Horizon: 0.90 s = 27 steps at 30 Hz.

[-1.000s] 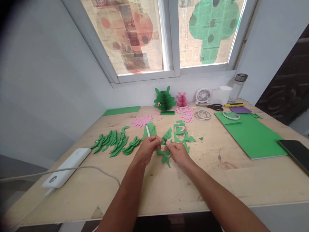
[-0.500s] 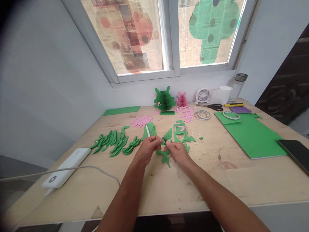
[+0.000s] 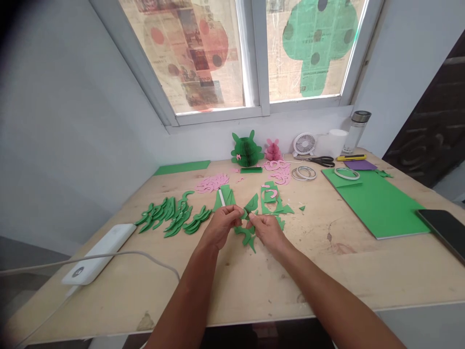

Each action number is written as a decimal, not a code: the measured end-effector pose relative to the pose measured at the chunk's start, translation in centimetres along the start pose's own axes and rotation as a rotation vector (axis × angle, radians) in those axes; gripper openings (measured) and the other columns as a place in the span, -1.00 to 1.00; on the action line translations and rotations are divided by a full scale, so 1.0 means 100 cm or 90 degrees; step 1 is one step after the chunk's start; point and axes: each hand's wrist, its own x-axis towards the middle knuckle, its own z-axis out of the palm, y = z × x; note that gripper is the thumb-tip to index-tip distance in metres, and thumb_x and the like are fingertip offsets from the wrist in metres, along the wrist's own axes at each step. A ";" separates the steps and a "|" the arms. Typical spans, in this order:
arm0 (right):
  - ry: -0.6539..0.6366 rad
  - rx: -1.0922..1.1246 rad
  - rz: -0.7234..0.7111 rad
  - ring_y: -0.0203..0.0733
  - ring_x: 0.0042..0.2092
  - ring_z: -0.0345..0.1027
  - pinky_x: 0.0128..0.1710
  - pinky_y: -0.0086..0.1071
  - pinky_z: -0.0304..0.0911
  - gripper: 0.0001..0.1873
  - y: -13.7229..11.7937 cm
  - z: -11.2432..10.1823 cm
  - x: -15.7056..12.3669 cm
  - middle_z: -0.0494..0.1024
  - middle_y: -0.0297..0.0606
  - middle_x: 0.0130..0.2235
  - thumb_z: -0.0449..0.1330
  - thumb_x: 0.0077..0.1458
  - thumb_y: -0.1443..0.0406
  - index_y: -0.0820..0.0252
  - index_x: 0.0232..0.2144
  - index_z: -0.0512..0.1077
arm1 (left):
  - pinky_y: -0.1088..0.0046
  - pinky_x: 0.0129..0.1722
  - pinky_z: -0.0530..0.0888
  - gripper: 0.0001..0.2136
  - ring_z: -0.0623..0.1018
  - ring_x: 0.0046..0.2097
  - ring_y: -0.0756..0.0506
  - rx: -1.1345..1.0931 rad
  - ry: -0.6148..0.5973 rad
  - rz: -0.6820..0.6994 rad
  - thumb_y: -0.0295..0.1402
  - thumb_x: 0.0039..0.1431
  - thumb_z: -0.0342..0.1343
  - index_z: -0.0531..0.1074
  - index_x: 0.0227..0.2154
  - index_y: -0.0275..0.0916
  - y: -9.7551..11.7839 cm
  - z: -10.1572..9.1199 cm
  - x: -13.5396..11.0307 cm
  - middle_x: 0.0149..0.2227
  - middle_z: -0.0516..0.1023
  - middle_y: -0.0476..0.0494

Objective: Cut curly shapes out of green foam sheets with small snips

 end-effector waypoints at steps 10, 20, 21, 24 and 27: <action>0.032 0.061 0.040 -0.47 -0.72 -0.25 -0.73 -0.51 -0.33 -0.53 -0.006 -0.001 -0.001 0.02 -0.57 -0.78 0.16 -0.04 -0.07 0.25 -0.54 0.40 | 0.53 -0.57 0.17 -0.82 0.24 -0.61 0.08 -0.002 0.034 0.009 -0.26 -0.24 0.19 0.37 -0.66 -0.26 -0.004 -0.003 0.003 -0.71 0.28 0.07; 0.112 0.197 0.000 -0.49 -0.73 -0.19 -0.77 -0.54 -0.29 -0.50 -0.002 -0.014 0.007 0.14 -0.55 -0.72 0.19 -0.07 -0.10 0.24 -0.42 0.40 | 0.46 -0.41 0.35 -0.78 0.47 -0.44 -0.04 0.133 0.118 0.070 -0.35 -0.14 0.15 0.49 -0.35 -0.28 -0.020 -0.005 0.014 -0.53 0.51 -0.05; 0.122 0.206 -0.008 -0.48 -0.74 -0.16 -0.78 -0.54 -0.28 -0.50 -0.001 -0.016 0.009 0.15 -0.54 -0.71 0.19 -0.06 -0.11 0.24 -0.39 0.41 | 0.45 -0.39 0.36 -0.78 0.48 -0.42 -0.05 0.180 0.119 0.086 -0.36 -0.13 0.14 0.49 -0.34 -0.27 -0.022 -0.005 0.015 -0.50 0.52 -0.06; 0.143 0.231 -0.028 -0.47 -0.74 -0.08 -0.78 -0.54 -0.21 -0.51 0.003 -0.020 0.011 0.21 -0.52 -0.69 0.17 -0.04 -0.10 0.21 -0.33 0.41 | 0.42 -0.36 0.34 -0.88 0.49 -0.38 -0.08 0.367 0.121 0.120 -0.37 -0.07 0.11 0.49 -0.42 -0.23 -0.025 -0.005 0.016 -0.45 0.54 -0.09; 0.159 0.253 -0.041 -0.46 -0.73 -0.04 -0.78 -0.54 -0.16 -0.53 0.004 -0.023 0.013 0.23 -0.51 -0.68 0.16 -0.01 -0.09 0.19 -0.32 0.39 | 0.39 -0.29 0.32 -0.92 0.49 -0.28 -0.12 0.569 0.097 0.136 -0.39 -0.03 0.11 0.48 -0.45 -0.21 -0.023 0.000 0.011 -0.37 0.56 -0.12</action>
